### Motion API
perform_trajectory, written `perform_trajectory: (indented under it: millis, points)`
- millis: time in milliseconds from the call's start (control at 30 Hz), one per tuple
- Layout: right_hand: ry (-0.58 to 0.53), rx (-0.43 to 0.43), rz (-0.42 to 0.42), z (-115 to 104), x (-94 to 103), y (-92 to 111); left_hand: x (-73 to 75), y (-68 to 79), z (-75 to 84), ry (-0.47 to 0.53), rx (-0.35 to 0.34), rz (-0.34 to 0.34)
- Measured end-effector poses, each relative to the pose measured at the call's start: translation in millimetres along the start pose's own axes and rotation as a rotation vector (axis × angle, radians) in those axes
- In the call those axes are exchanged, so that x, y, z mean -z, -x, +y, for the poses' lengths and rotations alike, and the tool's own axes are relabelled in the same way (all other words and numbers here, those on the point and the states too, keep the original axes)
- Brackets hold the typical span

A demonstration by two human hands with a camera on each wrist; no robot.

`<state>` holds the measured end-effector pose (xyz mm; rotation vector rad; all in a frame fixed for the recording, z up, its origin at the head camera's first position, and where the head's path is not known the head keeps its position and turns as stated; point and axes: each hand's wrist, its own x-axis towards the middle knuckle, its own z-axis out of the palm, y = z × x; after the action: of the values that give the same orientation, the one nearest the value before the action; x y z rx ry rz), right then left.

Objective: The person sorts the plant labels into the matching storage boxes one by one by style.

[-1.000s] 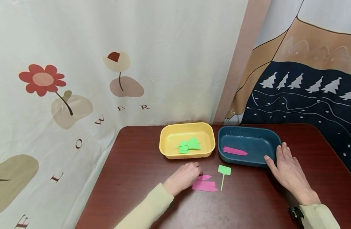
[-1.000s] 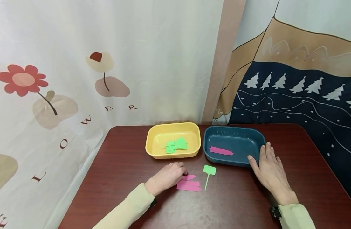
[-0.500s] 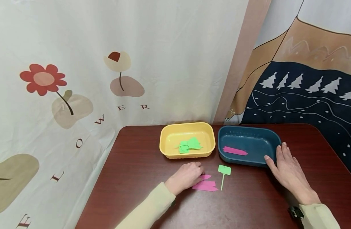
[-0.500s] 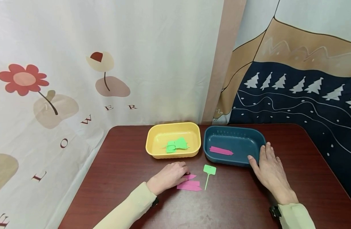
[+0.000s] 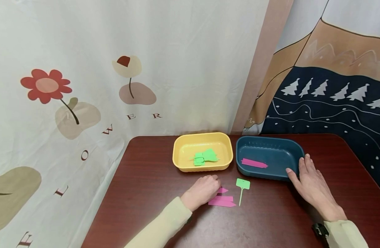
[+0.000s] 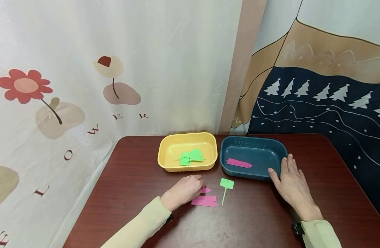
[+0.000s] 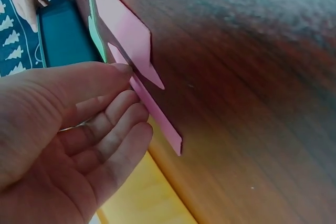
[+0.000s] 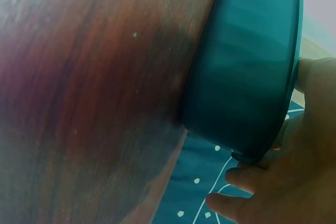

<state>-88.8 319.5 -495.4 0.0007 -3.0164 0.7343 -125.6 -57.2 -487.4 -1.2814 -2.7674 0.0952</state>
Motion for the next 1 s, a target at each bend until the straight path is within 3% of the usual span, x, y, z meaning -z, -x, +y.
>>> perform_trajectory:
  millis: [400,533,733,1000]
  points:
    - [0.002,0.006,-0.001,1,0.0,0,0.9,-2.0,0.8,-0.085,-0.019,-0.053]
    - [0.006,0.006,0.000,0,0.2,0,0.2,-0.9,-0.9,-0.043,-0.021,-0.034]
    - [0.001,0.005,0.002,0,0.5,0,-2.5,3.8,-5.8,0.036,-0.054,0.053]
    - [-0.004,0.004,0.003,0,0.4,0,-0.2,9.1,-8.0,0.136,-0.074,0.058]
